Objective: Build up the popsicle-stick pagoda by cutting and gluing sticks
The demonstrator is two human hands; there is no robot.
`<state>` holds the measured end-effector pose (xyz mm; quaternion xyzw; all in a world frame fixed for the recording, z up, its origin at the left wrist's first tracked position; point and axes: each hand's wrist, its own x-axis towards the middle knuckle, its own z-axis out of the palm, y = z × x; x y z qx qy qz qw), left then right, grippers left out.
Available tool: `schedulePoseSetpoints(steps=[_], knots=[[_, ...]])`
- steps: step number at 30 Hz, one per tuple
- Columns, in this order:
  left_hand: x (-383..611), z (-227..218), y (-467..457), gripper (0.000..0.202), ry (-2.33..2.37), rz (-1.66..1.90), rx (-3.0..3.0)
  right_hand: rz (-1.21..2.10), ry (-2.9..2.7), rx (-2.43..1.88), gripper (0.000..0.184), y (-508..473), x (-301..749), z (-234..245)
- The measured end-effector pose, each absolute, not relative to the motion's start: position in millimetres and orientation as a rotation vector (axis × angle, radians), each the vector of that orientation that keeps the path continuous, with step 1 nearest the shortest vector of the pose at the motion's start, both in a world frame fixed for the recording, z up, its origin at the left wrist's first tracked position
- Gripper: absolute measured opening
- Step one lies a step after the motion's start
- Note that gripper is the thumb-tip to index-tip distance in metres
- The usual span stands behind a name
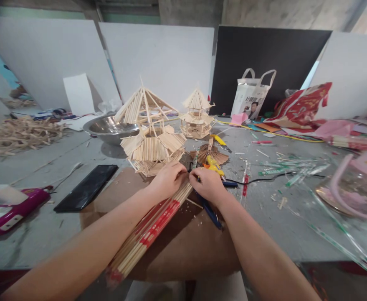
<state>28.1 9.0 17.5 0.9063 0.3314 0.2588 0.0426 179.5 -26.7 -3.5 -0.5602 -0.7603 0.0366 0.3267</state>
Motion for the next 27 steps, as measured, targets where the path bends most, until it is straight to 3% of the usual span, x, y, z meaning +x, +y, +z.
schedulePoseSetpoints(steps=[13,16,23,27], knots=[[29,23,4,0.02,0.973,0.762,3.067,-0.3,-2.053,-1.501,0.019,-29,176,-4],[29,25,1,0.018,0.913,0.754,3.137,-0.078,-1.96,-1.486,0.018,-29,175,-3],[27,28,-4,0.018,0.87,0.847,3.188,0.855,-1.374,-1.207,0.019,-28,163,-4],[25,27,-3,0.017,0.856,0.916,3.086,1.141,-1.077,-1.089,0.018,-29,157,-4]])
